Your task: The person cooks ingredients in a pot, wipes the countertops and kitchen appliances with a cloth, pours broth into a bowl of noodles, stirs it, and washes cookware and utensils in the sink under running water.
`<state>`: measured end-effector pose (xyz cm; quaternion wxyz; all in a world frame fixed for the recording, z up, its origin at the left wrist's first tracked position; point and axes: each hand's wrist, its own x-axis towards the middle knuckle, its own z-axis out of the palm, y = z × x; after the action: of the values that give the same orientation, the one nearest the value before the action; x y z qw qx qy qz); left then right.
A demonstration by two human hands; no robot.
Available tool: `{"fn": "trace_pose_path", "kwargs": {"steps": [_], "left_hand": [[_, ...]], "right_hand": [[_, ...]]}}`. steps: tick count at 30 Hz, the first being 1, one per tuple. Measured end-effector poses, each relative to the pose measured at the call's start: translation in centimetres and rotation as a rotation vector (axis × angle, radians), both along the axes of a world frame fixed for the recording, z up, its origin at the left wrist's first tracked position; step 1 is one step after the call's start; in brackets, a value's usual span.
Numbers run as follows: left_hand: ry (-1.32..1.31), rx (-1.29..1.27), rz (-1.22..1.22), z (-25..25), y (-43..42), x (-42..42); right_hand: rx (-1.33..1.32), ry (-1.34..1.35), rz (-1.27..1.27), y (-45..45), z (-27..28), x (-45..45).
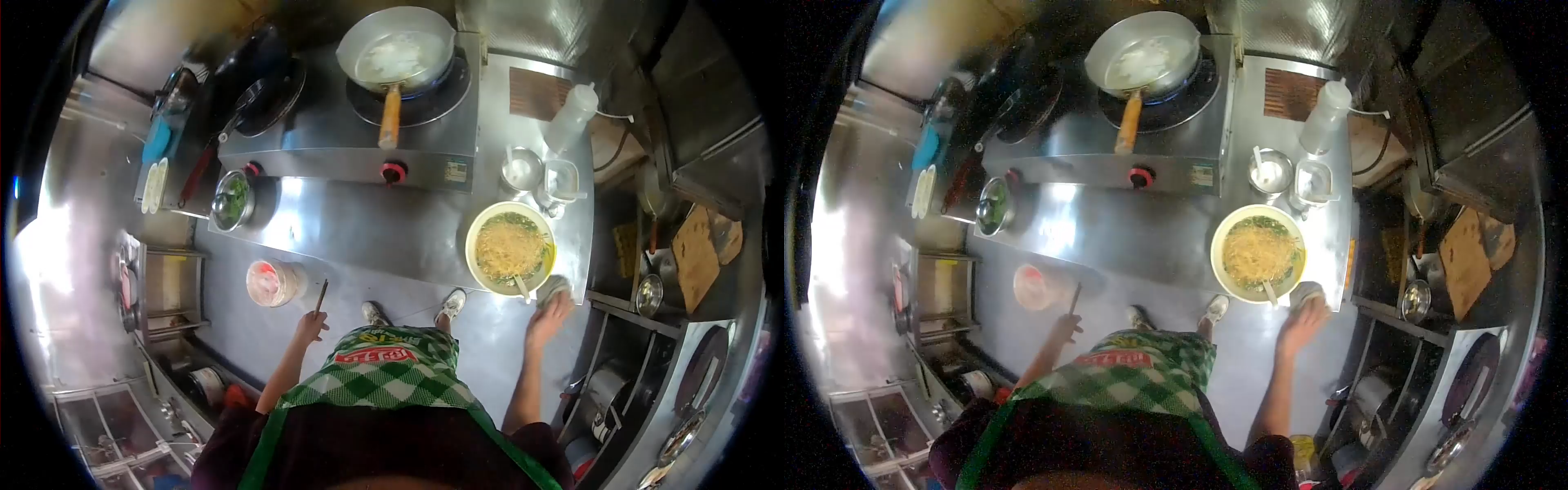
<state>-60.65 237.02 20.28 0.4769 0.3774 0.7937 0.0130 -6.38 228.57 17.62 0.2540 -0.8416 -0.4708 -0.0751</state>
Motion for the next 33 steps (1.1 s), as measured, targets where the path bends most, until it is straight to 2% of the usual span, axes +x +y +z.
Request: {"fn": "trace_pose_path", "kwargs": {"steps": [4, 5, 6, 7, 9, 11, 12, 14, 16, 17, 19, 20, 22, 23, 25, 26, 27, 28, 29, 31, 33], "left_hand": [[-0.084, 0.004, 0.013, -3.5, -1.0, -5.5], [-0.118, 0.013, 0.014, -4.3, -1.5, -6.9], [-0.119, -0.007, 0.043, -4.9, -1.6, -8.3], [-0.118, -0.009, 0.064, -5.1, -1.9, -9.8], [-0.118, -0.017, 0.098, -5.4, -2.0, -12.6], [-0.101, -0.077, 0.148, -5.6, -1.8, -16.2], [-0.149, 0.034, 0.070, -7.6, -2.4, -19.7], [-0.215, 0.102, 0.150, -9.4, -4.9, -24.5], [-0.196, 0.079, 0.415, -6.8, -5.9, -26.4], [-0.169, 0.043, 0.443, -6.1, -6.5, -27.5], [-0.118, -0.028, 0.487, -5.0, -8.1, -29.2], [-0.163, -0.004, 0.527, -6.8, -9.9, -31.1], [-0.149, -0.063, 0.547, -7.3, -10.3, -32.4], [-0.139, -0.104, 0.555, -7.4, -10.7, -32.8], [-0.156, -0.102, 0.541, -7.6, -9.9, -32.9], [-0.149, -0.124, 0.526, -7.4, -8.2, -32.5], [-0.141, -0.147, 0.515, -7.4, -6.8, -32.2], [-0.207, -0.130, 0.533, -8.3, -5.6, -33.0], [-0.126, -0.086, 0.436, -5.9, -2.9, -31.4], [-0.079, -0.057, 0.392, -1.6, 2.3, -29.6], [-0.089, 0.047, 0.379, -1.0, 5.6, -30.0]], "right_hand": [[0.048, 0.394, 0.059, -1.6, -2.1, -10.9], [0.156, 0.764, 0.033, -1.1, -2.6, -14.3], [0.017, 0.576, 0.096, -0.4, -0.9, -17.6], [0.126, 0.702, 0.158, 1.0, 0.0, -20.7], [0.139, 0.759, 0.283, 5.1, 4.1, -25.3], [0.185, 0.642, 0.366, 9.4, 6.3, -27.5], [0.208, 0.548, 0.404, 11.6, 6.6, -27.7], [0.218, 0.231, 0.453, 16.2, 6.5, -26.4], [0.161, 0.276, 0.292, 20.1, 4.2, -24.8], [0.183, 0.226, 0.234, 21.8, 1.1, -24.1], [-0.004, -0.155, 0.085, 23.8, -1.5, -25.9], [-0.013, -0.129, 0.058, 24.9, -1.7, -26.8], [-0.036, -0.080, 0.001, 26.9, -2.1, -29.8], [0.048, 0.048, 0.135, 27.8, -1.3, -31.7], [0.001, 0.123, 0.250, 30.0, -0.8, -35.7], [-0.030, 0.002, 0.299, 31.3, -1.6, -37.3], [-0.042, 0.071, 0.300, 32.2, -1.6, -39.6], [-0.045, 0.005, 0.372, 33.3, -1.1, -41.6], [-0.053, 0.010, 0.384, 34.2, -1.3, -43.1], [-0.056, 0.039, 0.388, 36.2, -1.5, -45.6], [-0.060, 0.054, 0.363, 36.3, -1.2, -46.1]]}}
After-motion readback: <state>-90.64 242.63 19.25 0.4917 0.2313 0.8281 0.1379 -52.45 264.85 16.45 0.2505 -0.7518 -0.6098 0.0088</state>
